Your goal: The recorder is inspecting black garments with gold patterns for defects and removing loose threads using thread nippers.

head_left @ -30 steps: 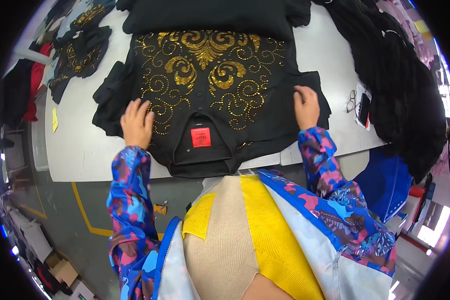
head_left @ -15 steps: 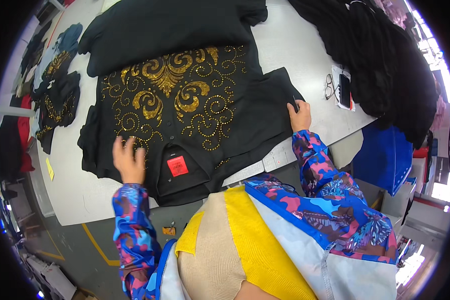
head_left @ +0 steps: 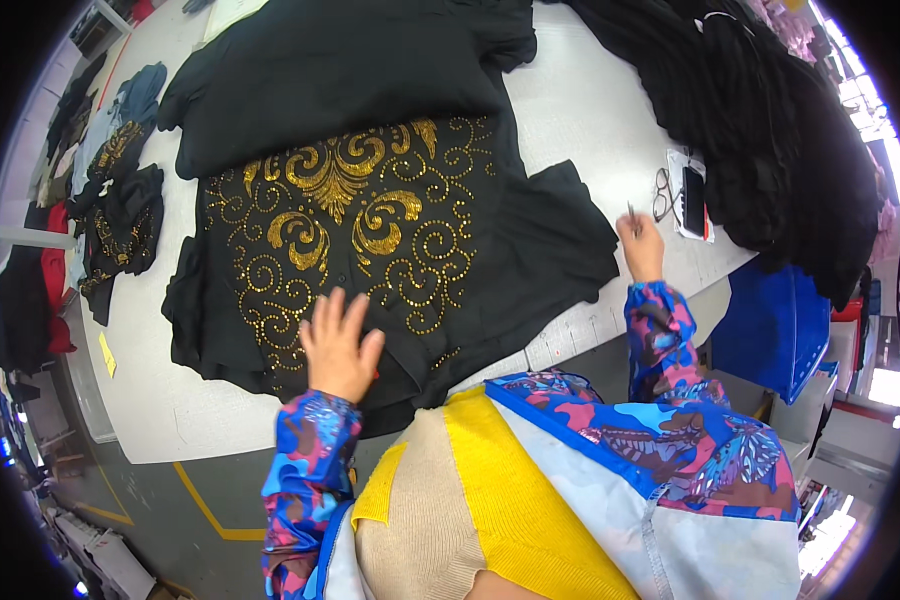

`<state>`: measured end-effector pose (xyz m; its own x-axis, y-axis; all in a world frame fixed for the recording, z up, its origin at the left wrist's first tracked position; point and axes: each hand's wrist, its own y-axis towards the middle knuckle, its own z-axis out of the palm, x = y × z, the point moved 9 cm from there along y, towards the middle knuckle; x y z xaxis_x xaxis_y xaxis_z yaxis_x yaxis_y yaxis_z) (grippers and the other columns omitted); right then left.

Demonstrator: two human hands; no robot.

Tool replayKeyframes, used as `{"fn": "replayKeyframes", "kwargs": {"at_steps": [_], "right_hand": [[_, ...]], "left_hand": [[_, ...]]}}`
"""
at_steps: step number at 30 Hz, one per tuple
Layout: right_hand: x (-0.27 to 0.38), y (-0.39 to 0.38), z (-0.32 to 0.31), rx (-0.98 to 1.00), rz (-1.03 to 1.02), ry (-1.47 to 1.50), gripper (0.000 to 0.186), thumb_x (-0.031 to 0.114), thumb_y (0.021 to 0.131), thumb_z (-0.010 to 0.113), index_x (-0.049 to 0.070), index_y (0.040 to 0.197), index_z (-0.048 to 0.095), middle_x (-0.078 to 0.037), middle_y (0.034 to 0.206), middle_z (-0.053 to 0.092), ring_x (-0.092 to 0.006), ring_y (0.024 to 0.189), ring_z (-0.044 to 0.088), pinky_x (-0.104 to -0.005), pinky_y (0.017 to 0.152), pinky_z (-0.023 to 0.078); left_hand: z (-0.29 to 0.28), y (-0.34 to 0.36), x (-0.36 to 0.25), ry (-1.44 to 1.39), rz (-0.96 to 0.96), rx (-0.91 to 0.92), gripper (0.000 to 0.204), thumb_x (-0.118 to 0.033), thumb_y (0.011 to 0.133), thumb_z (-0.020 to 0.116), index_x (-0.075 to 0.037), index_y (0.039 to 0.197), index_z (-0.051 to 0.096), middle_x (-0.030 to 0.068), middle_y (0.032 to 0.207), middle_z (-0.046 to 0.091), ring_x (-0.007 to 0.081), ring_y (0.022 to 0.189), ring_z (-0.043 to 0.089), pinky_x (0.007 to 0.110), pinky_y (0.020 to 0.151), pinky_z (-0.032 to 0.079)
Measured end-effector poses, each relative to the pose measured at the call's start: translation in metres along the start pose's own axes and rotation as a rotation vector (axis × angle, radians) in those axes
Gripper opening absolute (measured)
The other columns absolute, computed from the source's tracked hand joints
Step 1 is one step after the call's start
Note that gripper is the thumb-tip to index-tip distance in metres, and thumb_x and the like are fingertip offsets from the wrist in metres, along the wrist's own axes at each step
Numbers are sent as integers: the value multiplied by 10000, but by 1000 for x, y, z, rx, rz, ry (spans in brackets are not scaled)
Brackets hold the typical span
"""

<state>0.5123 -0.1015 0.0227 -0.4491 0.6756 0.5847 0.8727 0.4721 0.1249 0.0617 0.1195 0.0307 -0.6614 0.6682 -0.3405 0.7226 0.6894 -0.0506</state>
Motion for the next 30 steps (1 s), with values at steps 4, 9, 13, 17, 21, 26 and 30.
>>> {"fn": "replayKeyframes", "kwargs": {"at_steps": [4, 9, 13, 17, 21, 26, 30], "right_hand": [[91, 103, 45, 110, -324, 104, 321, 324, 877, 599, 16, 956, 646, -179, 906, 673, -334, 879, 653, -373, 758, 490], [221, 214, 135, 250, -569, 41, 317, 353, 856, 583, 58, 941, 659, -168, 873, 661, -363, 834, 627, -415, 740, 491], [269, 311, 217, 333, -564, -40, 399, 446, 863, 556, 60, 929, 637, -160, 801, 643, -344, 788, 624, -404, 723, 484], [287, 374, 259, 203, -623, -10, 332, 369, 825, 573, 57, 898, 659, -183, 834, 657, -362, 829, 632, -423, 762, 492], [311, 392, 283, 203, -535, 125, 285, 351, 833, 561, 116, 941, 681, -148, 960, 667, -352, 936, 621, -430, 840, 492], [349, 424, 277, 89, -441, 100, 275, 292, 848, 594, 143, 1065, 672, -136, 1053, 662, -333, 988, 625, -429, 858, 492], [374, 455, 273, -134, -423, 68, 302, 263, 845, 588, 148, 1118, 650, -150, 1097, 639, -342, 999, 621, -448, 858, 495]], "left_hand": [[35, -1, -29, 143, 27, 52, 542, -355, 791, 647, -218, 1305, 541, 129, 1429, 393, 377, 1353, 289, 608, 1066, 199], [38, 31, -23, 104, -6, 92, 555, -338, 775, 660, -219, 1305, 542, 129, 1425, 396, 384, 1353, 285, 602, 1073, 191], [47, 55, -14, 93, -49, 134, 543, -382, 785, 647, -246, 1302, 548, 113, 1420, 400, 375, 1355, 277, 606, 1083, 167], [47, 72, -13, 43, -37, 111, 538, -348, 768, 644, -203, 1281, 565, 155, 1402, 408, 415, 1334, 290, 604, 1085, 164], [39, 76, -7, 36, -45, 117, 518, -399, 759, 644, -213, 1241, 599, 155, 1358, 445, 416, 1311, 315, 607, 1085, 169], [28, 89, -5, 78, -62, 128, 487, -445, 752, 653, -271, 1205, 628, 107, 1323, 480, 390, 1261, 372, 627, 1065, 198], [24, 95, 1, 62, -91, 120, 488, -451, 731, 672, -286, 1189, 638, 93, 1303, 496, 385, 1247, 382, 626, 1056, 206]]}}
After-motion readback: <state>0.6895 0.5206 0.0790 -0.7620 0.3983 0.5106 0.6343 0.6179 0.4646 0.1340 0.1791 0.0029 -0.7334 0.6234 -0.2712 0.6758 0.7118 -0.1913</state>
